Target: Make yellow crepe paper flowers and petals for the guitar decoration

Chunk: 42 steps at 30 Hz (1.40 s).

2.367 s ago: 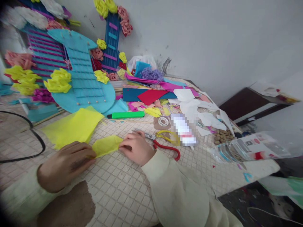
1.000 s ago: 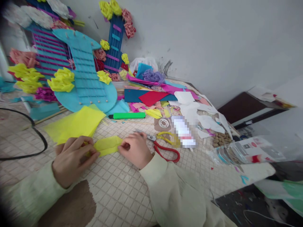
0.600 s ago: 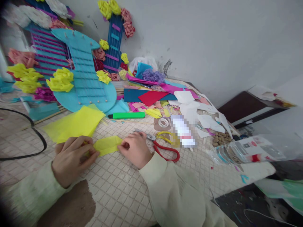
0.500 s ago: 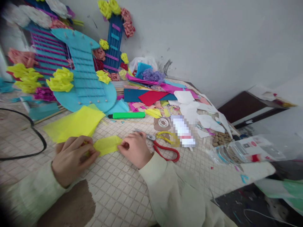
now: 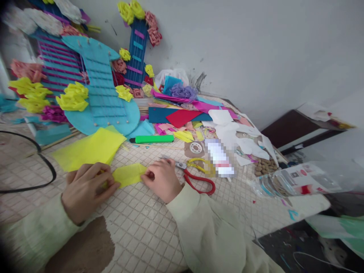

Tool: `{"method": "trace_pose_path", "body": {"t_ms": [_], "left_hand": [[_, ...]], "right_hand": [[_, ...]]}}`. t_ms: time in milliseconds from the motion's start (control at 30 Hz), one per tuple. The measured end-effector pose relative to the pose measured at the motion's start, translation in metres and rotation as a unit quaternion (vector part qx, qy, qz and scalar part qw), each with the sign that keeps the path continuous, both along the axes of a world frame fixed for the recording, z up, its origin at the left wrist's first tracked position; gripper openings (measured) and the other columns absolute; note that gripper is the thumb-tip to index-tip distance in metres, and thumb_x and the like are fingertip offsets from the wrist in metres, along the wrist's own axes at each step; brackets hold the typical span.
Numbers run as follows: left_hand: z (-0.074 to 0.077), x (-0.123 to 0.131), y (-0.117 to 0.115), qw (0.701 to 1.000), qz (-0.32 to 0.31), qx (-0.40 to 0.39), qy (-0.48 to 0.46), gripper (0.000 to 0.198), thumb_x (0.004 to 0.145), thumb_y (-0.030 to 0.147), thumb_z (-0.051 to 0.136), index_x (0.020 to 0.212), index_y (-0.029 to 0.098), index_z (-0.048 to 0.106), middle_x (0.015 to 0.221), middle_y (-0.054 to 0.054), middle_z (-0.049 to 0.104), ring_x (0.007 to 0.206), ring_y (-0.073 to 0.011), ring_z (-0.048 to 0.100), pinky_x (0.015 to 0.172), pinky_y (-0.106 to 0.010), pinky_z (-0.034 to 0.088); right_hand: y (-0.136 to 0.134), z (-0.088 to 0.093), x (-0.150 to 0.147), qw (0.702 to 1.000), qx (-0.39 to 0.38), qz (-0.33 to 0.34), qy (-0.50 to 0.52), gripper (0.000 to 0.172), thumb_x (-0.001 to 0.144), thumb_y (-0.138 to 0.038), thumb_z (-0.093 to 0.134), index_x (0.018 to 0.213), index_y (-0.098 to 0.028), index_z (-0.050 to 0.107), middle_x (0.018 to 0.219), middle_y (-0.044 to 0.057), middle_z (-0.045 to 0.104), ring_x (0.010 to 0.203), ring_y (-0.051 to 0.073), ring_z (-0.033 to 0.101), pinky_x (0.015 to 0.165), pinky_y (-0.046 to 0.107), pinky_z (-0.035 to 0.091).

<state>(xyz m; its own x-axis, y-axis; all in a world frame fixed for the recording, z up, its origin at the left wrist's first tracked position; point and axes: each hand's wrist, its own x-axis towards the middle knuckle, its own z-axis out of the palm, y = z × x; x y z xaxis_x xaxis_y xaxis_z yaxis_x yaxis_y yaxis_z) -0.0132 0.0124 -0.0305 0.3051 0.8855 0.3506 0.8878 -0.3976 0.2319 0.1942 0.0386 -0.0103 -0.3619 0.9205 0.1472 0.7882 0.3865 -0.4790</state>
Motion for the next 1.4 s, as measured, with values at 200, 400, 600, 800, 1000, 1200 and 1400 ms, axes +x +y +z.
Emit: {"method": "trace_pose_path", "body": {"t_ms": [200,400,600,800,1000,1200,1400], "left_hand": [[0.008,-0.003,0.000,1.000,-0.017,0.015,0.022,0.017,0.076,0.033,0.054,0.063,0.021,0.053,0.085,-0.006,0.054,0.082,-0.0262,0.045,0.071,-0.041,0.037],[0.014,-0.001,-0.002,0.999,-0.030,0.002,0.016,0.015,0.078,0.025,0.049,0.068,0.022,0.060,0.084,-0.006,0.057,0.081,-0.0258,0.047,0.066,-0.039,0.032],[0.012,0.003,-0.003,0.998,-0.061,-0.012,-0.029,0.023,0.081,0.025,0.042,0.078,0.026,0.065,0.086,-0.005,0.059,0.082,-0.0238,0.049,0.067,-0.038,0.033],[0.008,0.004,-0.002,0.998,-0.061,0.004,-0.029,0.024,0.083,0.026,0.042,0.081,0.027,0.065,0.088,-0.005,0.060,0.085,-0.0245,0.050,0.070,-0.040,0.034],[0.008,0.004,-0.002,0.998,-0.039,0.025,-0.030,0.023,0.082,0.031,0.044,0.079,0.021,0.064,0.090,-0.009,0.059,0.086,-0.0283,0.047,0.071,-0.042,0.036],[0.011,0.005,-0.003,1.000,-0.019,0.017,-0.016,0.023,0.082,0.034,0.044,0.070,0.022,0.060,0.091,-0.008,0.059,0.088,-0.0293,0.045,0.070,-0.042,0.035],[0.009,0.005,-0.002,0.999,-0.019,0.026,0.005,0.025,0.082,0.031,0.044,0.067,0.021,0.060,0.091,-0.009,0.059,0.089,-0.0306,0.045,0.069,-0.042,0.034]], "right_hand": [[-0.002,-0.001,0.000,1.000,0.009,0.002,-0.003,0.019,0.073,-0.023,0.065,0.058,-0.017,0.055,0.064,-0.004,0.060,0.073,0.014,0.051,0.080,0.035,0.024],[-0.002,-0.001,0.000,1.000,0.010,0.007,-0.008,0.019,0.075,-0.024,0.063,0.059,-0.017,0.055,0.064,-0.003,0.060,0.074,0.014,0.050,0.080,0.035,0.024],[0.000,-0.003,0.002,1.000,0.005,0.015,-0.013,0.019,0.075,-0.025,0.064,0.060,-0.018,0.056,0.065,-0.004,0.060,0.074,0.014,0.051,0.079,0.034,0.023],[0.000,-0.005,0.002,1.000,0.018,0.019,-0.003,0.018,0.074,-0.025,0.064,0.060,-0.018,0.056,0.065,-0.004,0.060,0.073,0.013,0.051,0.079,0.034,0.022],[0.000,-0.005,0.002,1.000,0.022,0.018,-0.004,0.019,0.074,-0.025,0.064,0.059,-0.017,0.056,0.064,-0.005,0.059,0.073,0.012,0.051,0.078,0.033,0.022],[0.000,-0.004,0.001,1.000,0.017,0.015,-0.001,0.018,0.072,-0.024,0.066,0.059,-0.018,0.056,0.063,-0.005,0.059,0.072,0.012,0.051,0.078,0.033,0.022],[0.000,-0.005,0.001,1.000,0.016,0.012,0.003,0.018,0.072,-0.024,0.066,0.058,-0.017,0.057,0.063,-0.005,0.060,0.072,0.012,0.051,0.078,0.033,0.022]]}}
